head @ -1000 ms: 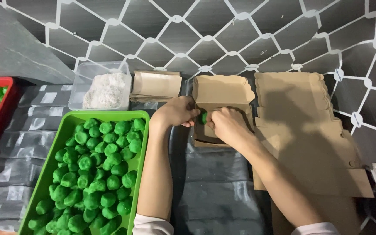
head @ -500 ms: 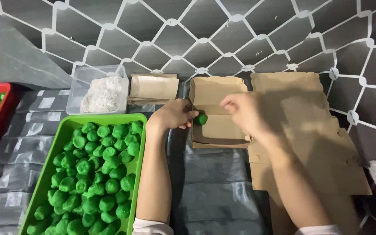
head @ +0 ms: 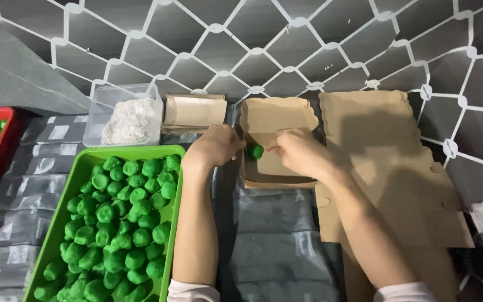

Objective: The person is picking up green dough balls from a tray and arranging them into a small cardboard box, then folding the box closed.

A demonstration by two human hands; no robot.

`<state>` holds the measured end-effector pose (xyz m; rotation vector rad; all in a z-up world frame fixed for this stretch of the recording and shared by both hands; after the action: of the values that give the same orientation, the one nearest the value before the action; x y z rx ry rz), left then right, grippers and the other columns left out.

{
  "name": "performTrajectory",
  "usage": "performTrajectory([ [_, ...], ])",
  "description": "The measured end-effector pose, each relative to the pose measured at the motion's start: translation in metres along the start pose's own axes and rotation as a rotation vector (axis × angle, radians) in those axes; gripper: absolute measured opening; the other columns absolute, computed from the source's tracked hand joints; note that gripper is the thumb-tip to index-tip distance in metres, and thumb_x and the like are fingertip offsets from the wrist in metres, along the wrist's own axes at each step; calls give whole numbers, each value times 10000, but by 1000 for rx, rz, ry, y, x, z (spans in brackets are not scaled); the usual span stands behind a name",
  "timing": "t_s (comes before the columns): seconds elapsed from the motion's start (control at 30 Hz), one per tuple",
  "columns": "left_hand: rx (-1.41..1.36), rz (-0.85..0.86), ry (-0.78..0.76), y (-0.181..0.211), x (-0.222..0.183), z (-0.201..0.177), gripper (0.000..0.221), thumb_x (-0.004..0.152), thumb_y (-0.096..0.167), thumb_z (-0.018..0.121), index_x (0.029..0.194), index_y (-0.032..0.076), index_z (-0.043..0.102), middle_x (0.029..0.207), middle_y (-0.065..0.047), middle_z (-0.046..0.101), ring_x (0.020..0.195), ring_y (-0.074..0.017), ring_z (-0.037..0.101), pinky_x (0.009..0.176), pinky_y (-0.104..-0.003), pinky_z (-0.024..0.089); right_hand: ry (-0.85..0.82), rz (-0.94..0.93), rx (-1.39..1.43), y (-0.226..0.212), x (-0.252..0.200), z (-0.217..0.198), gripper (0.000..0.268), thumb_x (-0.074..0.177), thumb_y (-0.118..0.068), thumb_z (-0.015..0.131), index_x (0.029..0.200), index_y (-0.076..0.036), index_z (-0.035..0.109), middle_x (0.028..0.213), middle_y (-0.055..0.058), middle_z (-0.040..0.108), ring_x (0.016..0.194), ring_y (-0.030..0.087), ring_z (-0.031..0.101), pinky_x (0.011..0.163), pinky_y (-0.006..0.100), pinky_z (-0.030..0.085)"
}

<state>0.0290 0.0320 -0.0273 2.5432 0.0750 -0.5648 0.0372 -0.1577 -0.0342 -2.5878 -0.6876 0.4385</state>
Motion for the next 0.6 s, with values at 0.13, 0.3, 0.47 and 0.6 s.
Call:
performTrajectory([
  [0.13, 7, 34, -14, -6, 17, 14, 248, 968, 191, 656, 1118, 34, 775, 850, -142, 781, 857, -295, 786, 785, -412, 626, -140, -3, -19, -8, -3, 7, 313, 873, 54, 507, 1032, -12, 768, 988, 134, 727, 982, 363, 690, 880, 480, 545],
  [0.3, 37, 89, -13, -11, 31, 21, 241, 935, 172, 651, 1069, 24, 786, 837, -147, 783, 887, -334, 779, 791, -448, 629, -221, 4, 38, -17, -9, 0, 465, 921, 97, 468, 1322, -22, 671, 1152, 153, 717, 1062, 341, 681, 883, 438, 548],
  [0.47, 139, 87, 102, -9, 29, 16, 255, 933, 152, 619, 1031, -18, 781, 942, -241, 771, 931, -416, 760, 794, -496, 630, -156, 45, -12, 1, -5, 1, 262, 947, -79, 573, 1145, -99, 743, 1245, 188, 662, 1205, 400, 627, 988, 514, 518],
  [0.6, 247, 150, 284, -10, 46, 12, 275, 917, 163, 635, 1068, -42, 741, 978, -266, 750, 948, -450, 745, 787, -545, 627, 15, 14, 1, -14, -22, -23, 84, 889, -148, 704, 927, -114, 771, 971, 104, 762, 1027, 290, 737, 872, 420, 583],
])
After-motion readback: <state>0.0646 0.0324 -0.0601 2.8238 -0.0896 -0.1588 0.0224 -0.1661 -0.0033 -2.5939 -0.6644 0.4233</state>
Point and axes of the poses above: each hand's wrist, its own x-axis towards the middle knuckle, its own z-axis out of the palm, y = z × x, the point moved 2 cm from there along x, towards the middle knuckle
